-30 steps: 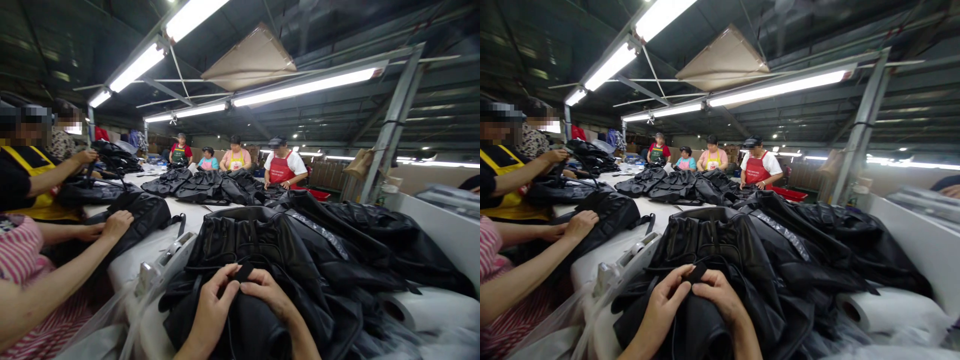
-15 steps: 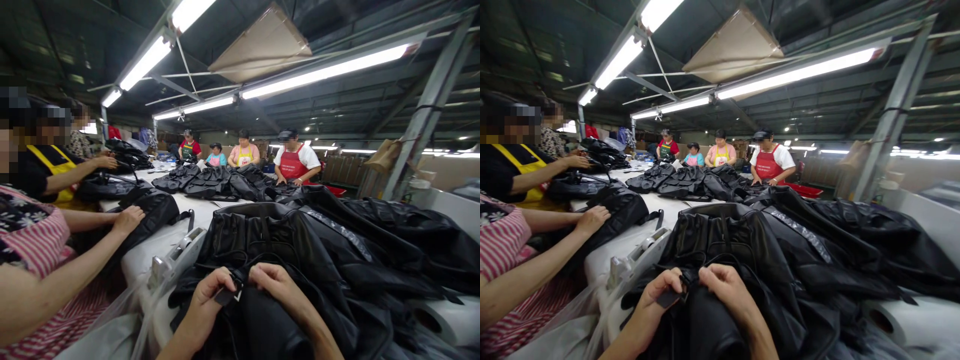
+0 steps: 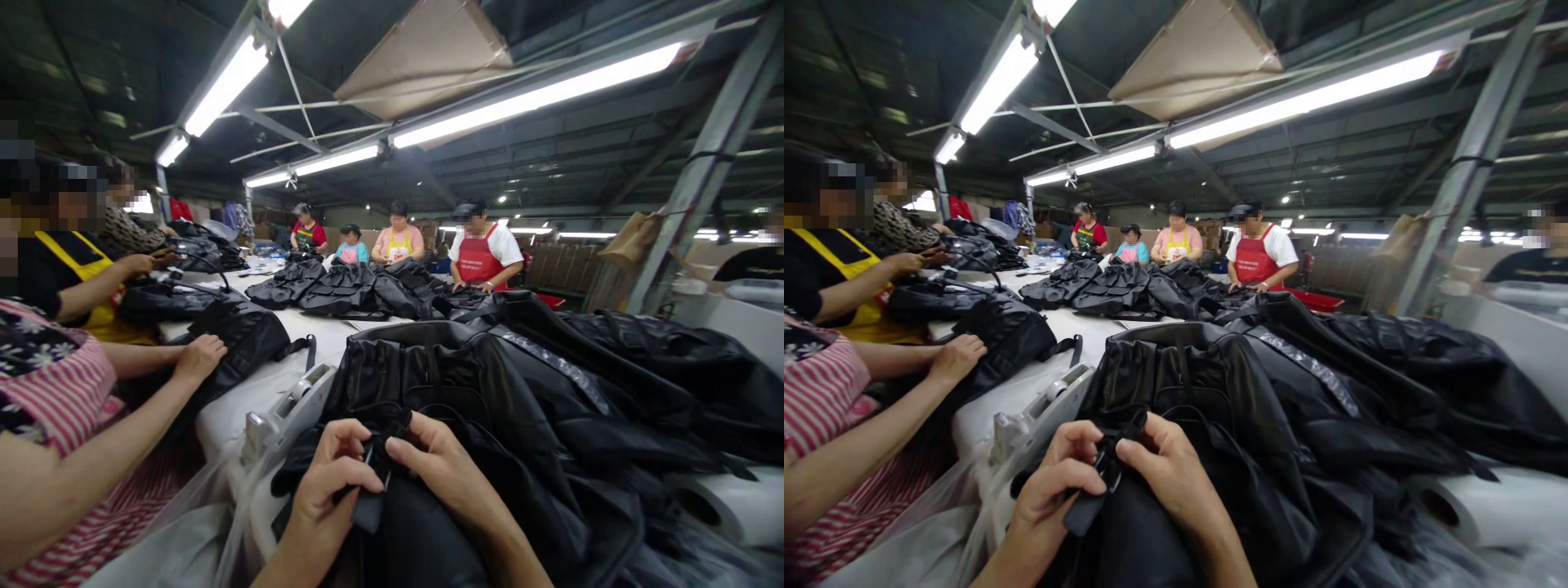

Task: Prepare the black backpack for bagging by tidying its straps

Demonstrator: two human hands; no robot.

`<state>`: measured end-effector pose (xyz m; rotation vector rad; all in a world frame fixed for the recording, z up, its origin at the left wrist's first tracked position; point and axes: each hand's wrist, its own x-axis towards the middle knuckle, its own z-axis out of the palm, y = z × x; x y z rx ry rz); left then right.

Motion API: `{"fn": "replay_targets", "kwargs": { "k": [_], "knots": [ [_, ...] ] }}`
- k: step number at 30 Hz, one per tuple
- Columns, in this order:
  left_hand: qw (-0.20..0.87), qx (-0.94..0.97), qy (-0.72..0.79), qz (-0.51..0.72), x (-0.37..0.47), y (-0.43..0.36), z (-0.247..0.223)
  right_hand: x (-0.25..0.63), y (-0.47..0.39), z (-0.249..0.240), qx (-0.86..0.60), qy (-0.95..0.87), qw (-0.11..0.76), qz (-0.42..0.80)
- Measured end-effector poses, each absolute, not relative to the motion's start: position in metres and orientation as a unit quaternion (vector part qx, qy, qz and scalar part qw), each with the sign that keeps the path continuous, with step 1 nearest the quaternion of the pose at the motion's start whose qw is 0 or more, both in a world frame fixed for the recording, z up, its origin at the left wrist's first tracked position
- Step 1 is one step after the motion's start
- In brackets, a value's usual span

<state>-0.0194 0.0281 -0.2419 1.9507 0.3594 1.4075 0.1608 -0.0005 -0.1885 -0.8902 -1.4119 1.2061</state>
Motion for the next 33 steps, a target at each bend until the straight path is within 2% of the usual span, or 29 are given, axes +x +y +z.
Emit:
{"fn": "replay_targets", "kwargs": {
  "k": [8,22,33],
  "knots": [
    [0.34,0.774,0.113,0.522,-0.051,0.017,-0.242,0.146,-0.005,-0.189,-0.374,-0.632,0.461,0.498],
    [0.448,0.75,0.055,0.483,-0.061,0.012,-0.238,0.143,-0.013,-0.182,-0.392,-0.602,0.417,0.557],
    [0.411,0.793,0.054,0.447,-0.065,0.008,-0.23,0.139,-0.01,-0.184,-0.395,-0.587,0.424,0.566]
  ]
}}
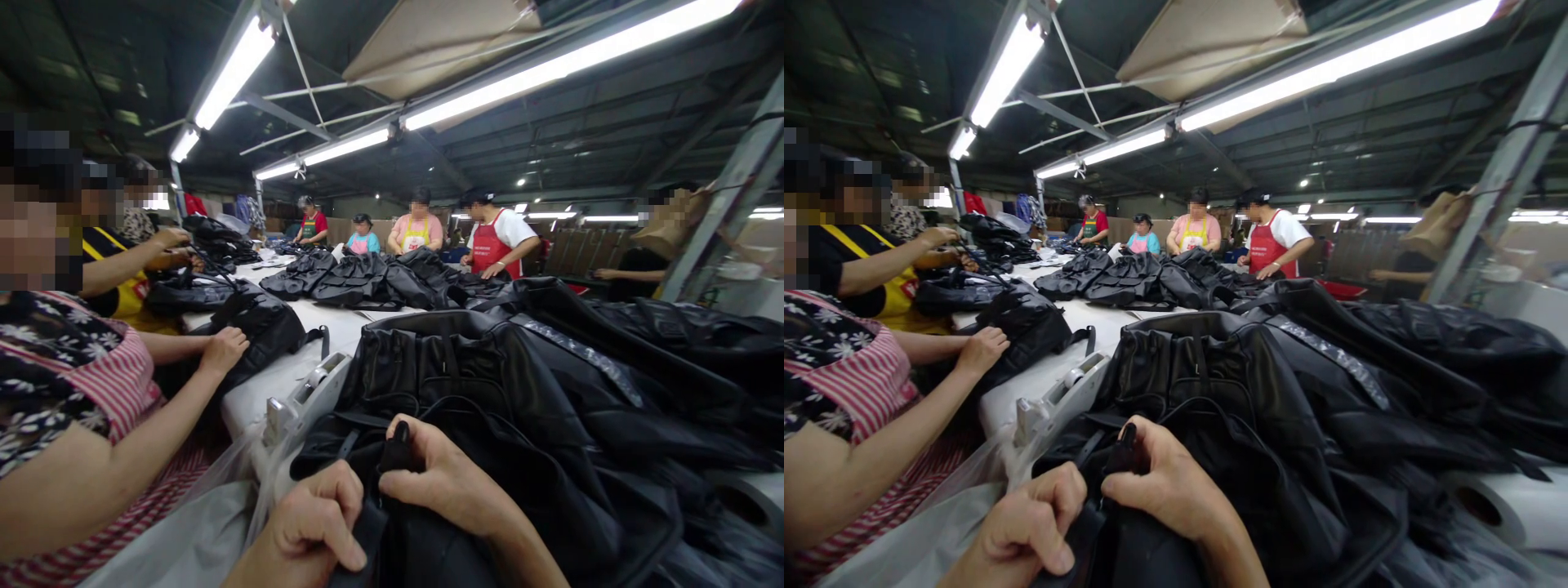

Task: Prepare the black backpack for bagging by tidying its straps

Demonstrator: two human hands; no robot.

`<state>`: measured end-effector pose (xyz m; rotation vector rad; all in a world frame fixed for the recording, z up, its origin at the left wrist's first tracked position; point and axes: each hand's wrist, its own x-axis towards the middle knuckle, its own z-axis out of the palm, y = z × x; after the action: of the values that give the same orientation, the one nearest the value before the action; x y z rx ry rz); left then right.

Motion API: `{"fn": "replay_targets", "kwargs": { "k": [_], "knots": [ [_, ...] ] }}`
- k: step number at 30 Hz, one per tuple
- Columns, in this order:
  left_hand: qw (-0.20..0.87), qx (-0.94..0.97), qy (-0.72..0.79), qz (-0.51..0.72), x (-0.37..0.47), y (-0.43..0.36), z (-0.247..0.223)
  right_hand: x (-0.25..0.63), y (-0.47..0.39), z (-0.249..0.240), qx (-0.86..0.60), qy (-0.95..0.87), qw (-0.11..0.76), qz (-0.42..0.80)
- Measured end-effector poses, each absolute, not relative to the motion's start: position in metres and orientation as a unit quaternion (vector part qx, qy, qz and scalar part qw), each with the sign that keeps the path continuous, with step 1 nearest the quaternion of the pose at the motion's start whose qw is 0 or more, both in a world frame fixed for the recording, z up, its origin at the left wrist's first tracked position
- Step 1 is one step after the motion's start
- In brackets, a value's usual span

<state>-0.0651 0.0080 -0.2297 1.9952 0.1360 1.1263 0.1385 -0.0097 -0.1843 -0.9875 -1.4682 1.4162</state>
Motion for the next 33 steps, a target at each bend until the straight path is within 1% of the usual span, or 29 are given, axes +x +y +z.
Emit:
{"fn": "replay_targets", "kwargs": {
  "k": [5,12,16,20,21,23,25,27,30,33],
  "knots": [
    [0.397,0.8,0.056,0.446,-0.065,0.008,-0.232,0.138,-0.011,-0.183,-0.387,-0.579,0.43,0.574],
    [0.391,0.777,0.083,0.487,-0.058,0.006,-0.23,0.135,-0.01,-0.187,-0.409,-0.604,0.437,0.526],
    [0.359,0.762,0.126,0.525,-0.048,0.006,-0.224,0.134,-0.01,-0.187,-0.424,-0.635,0.435,0.477],
    [0.338,0.726,0.224,0.555,-0.036,0.008,-0.222,0.137,-0.01,-0.185,-0.378,-0.621,0.455,0.514],
    [0.354,0.708,0.261,0.552,-0.033,0.01,-0.222,0.139,-0.01,-0.184,-0.373,-0.618,0.453,0.522],
    [0.426,0.675,0.31,0.517,-0.029,0.015,-0.224,0.143,-0.009,-0.183,-0.391,-0.622,0.442,0.515],
    [0.51,0.66,0.306,0.459,-0.028,0.021,-0.226,0.145,-0.007,-0.183,-0.424,-0.628,0.432,0.489],
    [0.56,0.65,0.288,0.426,-0.028,0.025,-0.226,0.146,-0.006,-0.184,-0.445,-0.633,0.429,0.465],
    [0.563,0.65,0.279,0.426,-0.032,0.024,-0.223,0.145,-0.005,-0.185,-0.466,-0.637,0.432,0.436],
    [0.574,0.676,0.285,0.364,-0.04,0.014,-0.217,0.144,-0.006,-0.185,-0.472,-0.64,0.445,0.413]
  ]
}}
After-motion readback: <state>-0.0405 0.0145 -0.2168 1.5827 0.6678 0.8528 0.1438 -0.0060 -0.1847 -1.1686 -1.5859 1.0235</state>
